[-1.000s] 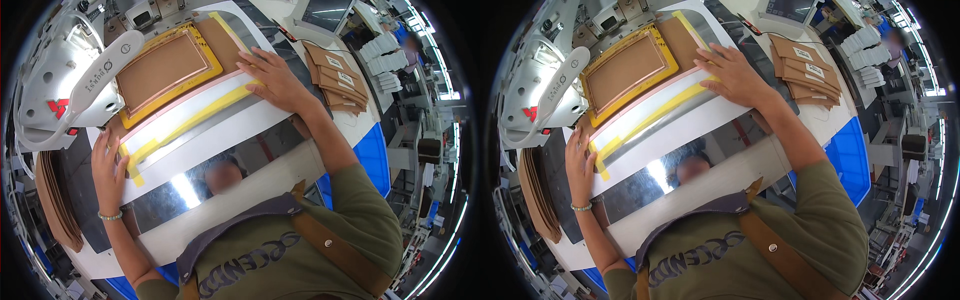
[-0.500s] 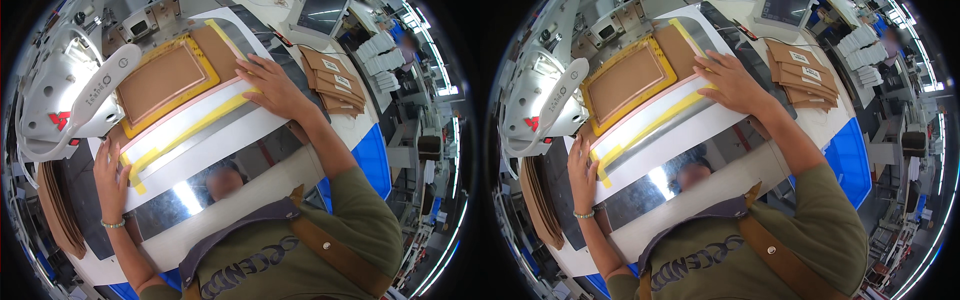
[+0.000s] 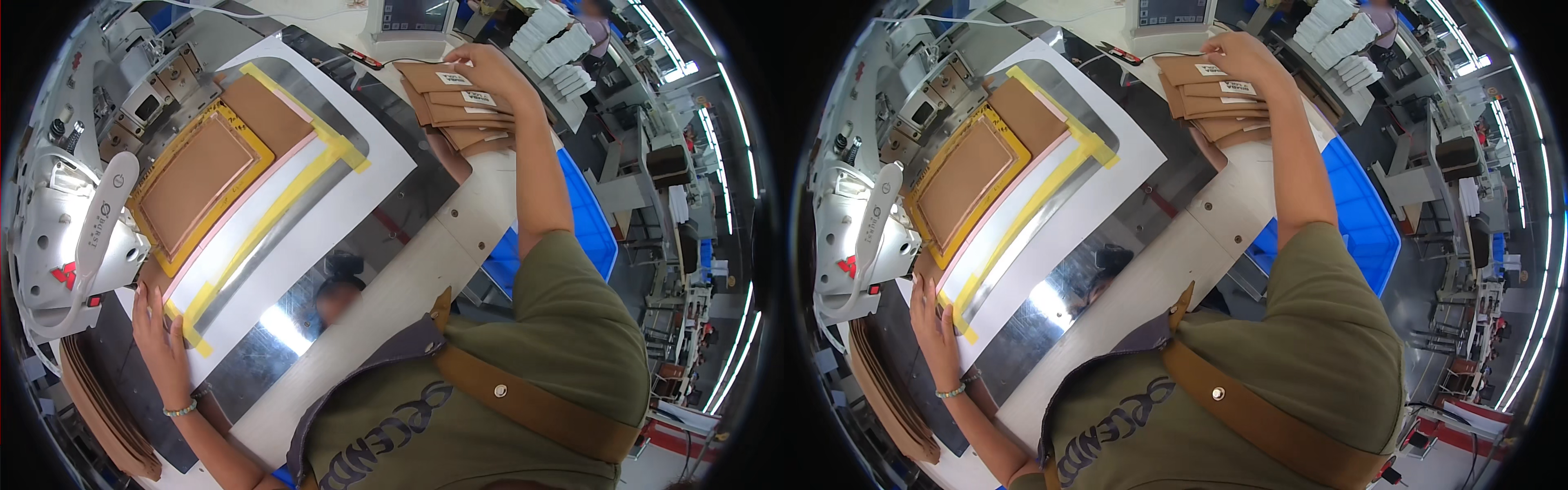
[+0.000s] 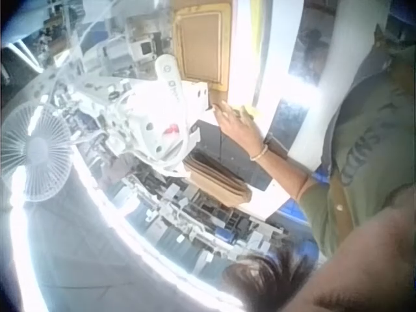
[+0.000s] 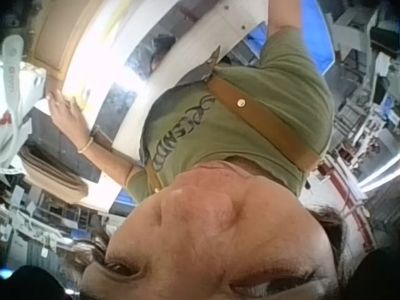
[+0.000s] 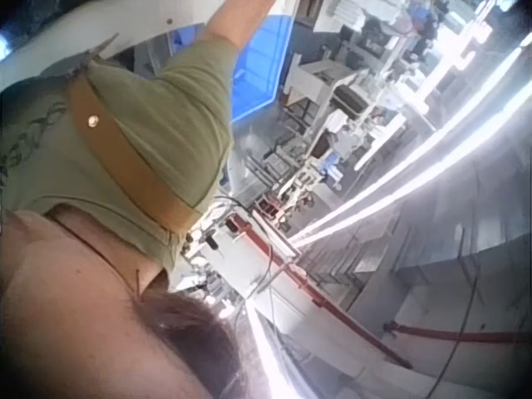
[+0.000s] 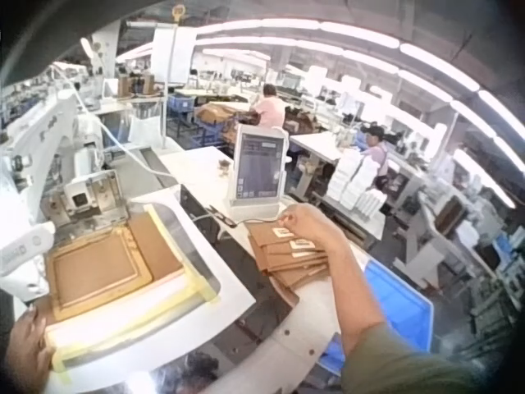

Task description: The recorder is using an industrial sewing machine to stitch leather labels onto brown fabric or leather components.

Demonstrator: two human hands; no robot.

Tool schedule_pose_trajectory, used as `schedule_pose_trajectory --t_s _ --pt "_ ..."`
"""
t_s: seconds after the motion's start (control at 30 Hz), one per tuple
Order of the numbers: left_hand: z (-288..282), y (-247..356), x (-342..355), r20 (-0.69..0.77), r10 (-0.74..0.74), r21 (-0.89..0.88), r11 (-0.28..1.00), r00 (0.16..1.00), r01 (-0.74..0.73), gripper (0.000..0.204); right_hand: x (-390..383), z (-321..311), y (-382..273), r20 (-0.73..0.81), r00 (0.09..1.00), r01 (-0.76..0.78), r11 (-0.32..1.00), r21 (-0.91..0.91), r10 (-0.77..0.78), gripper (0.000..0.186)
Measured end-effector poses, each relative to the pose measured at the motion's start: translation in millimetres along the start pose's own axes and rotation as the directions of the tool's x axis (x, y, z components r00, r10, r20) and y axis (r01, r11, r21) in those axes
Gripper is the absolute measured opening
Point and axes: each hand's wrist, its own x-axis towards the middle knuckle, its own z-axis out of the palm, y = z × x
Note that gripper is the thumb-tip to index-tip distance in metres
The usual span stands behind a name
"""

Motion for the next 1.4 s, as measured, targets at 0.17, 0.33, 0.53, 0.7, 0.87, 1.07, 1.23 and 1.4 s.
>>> schedule_pose_trajectory --t_s 0.17,0.33,0.53,0.7,0.87,1.07,1.23,1.4 --pt "-7.8 4.0 -7.4 0.023 -0.053 -0.013 0.999 0.998 0.053 0.059 7.7 41.8 43.5 0.22 0.97 -0.175 0.928 0.329 0.105 0.018" --pt "-13.4 1.0 -10.1 0.012 -0.02 -0.064 0.998 1.0 0.021 0.065 22.4 26.7 56.2 0.298 0.951 -0.189 0.923 0.336 0.086 0.02" --pt "-52.5 -9.6 -15.3 0.085 -0.085 -0.182 0.978 0.993 0.1 0.056 38.5 -32.7 -32.5 0.202 0.959 -0.024 0.657 0.754 -0.197 0.018" --pt "-49.8 -19.1 -13.0 0.068 -0.021 -0.199 0.979 0.997 0.034 0.05 61.1 20.8 -203.3 0.046 0.904 0.276 0.662 0.697 -0.425 0.021" --pt "-22.7 -8.5 19.9 0.028 0.063 -0.155 0.986 0.998 -0.058 0.048 81.2 108.1 -319.0 -0.335 0.696 0.717 0.645 0.264 -0.635 0.013" --pt "-18.1 -8.7 32.0 0.029 0.02 -0.045 0.999 0.999 -0.019 0.049 61.4 139.4 -383.9 -0.174 0.608 0.794 0.596 0.122 -0.775 0.019" --pt "-2.4 -22.2 47.7 0.013 0.071 -0.001 0.997 0.997 -0.071 0.046 59.4 151.2 -377.2 -0.225 0.627 0.777 0.62 0.109 -0.746 0.019" --pt "14.7 -38.5 68.4 0.072 -0.053 -0.073 0.996 0.996 0.058 0.04 60.1 159.2 -378.4 -0.252 0.586 0.81 0.563 0.162 -0.77 0.022"
